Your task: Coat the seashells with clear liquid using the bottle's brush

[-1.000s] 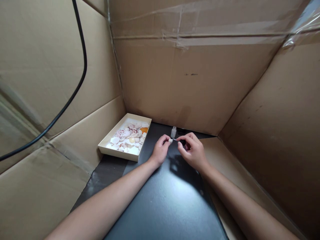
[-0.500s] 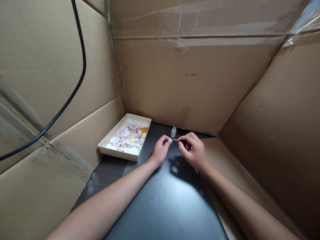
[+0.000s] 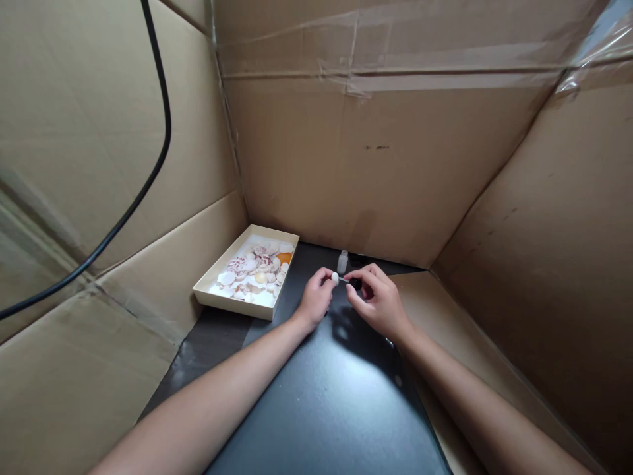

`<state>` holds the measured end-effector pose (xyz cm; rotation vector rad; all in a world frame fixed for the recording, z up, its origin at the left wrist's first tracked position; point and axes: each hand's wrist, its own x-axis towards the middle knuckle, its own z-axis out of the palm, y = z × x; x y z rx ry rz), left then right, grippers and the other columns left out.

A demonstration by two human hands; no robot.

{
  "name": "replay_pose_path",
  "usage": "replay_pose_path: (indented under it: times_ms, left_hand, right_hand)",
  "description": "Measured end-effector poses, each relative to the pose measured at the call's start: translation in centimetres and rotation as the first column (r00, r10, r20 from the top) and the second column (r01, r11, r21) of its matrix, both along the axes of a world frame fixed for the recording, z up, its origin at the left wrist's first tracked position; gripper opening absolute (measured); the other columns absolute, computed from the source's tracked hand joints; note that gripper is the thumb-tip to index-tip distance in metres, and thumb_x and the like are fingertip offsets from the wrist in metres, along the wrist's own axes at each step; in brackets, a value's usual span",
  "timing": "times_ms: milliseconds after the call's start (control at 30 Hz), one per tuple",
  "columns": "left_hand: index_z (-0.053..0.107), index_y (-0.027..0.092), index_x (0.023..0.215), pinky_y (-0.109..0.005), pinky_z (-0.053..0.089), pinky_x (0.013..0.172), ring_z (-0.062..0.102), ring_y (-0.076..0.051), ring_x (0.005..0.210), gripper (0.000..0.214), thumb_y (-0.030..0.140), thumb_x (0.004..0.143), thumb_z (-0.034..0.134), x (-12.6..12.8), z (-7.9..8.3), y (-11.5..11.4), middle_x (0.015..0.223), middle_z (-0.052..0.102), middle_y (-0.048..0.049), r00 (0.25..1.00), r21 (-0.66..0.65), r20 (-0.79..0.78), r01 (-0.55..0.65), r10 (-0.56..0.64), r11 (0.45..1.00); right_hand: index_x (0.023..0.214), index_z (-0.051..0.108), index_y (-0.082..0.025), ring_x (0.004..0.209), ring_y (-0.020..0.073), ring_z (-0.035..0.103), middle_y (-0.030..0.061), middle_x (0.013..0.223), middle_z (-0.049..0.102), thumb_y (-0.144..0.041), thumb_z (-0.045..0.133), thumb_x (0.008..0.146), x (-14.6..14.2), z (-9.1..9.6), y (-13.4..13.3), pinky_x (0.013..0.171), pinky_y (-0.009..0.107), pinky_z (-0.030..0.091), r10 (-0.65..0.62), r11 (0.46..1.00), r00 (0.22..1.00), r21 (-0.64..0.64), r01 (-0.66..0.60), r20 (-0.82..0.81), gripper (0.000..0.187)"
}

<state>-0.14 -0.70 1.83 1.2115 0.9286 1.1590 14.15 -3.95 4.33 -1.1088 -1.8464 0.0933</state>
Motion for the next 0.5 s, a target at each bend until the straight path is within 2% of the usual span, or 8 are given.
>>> replay_pose_path:
  times_ms: [200,500]
  left_hand:
    - [0.044,0.020,0.076,-0.017,0.024,0.034,0.033,-0.005,0.035,0.012,0.031,0.077,0.048,-0.14,-0.07,0.02,0.053,0.040,0.0088,0.999,0.005,0.028,0.032,-0.033,0.999]
    - [0.046,0.020,0.077,-0.016,0.026,0.033,0.032,-0.006,0.034,0.015,0.035,0.079,0.046,-0.12,-0.35,0.21,0.046,0.032,0.0102,1.000,0.006,0.025,0.018,-0.018,1.000]
  right_hand:
    - [0.100,0.066,-0.019,0.055,0.0102,0.043,0.0000,0.074,0.048,-0.025,0.057,0.084,0.11,-0.24,0.15,0.054,0.025,0.040,0.022,1.000,1.000,0.015,-0.022,-0.011,0.019]
    - [0.104,0.066,-0.020,0.058,0.0107,0.046,0.0020,0.079,0.051,-0.028,0.055,0.088,0.28,-0.44,0.23,0.057,0.026,0.043,0.020,1.000,0.999,0.005,-0.021,0.044,0.021]
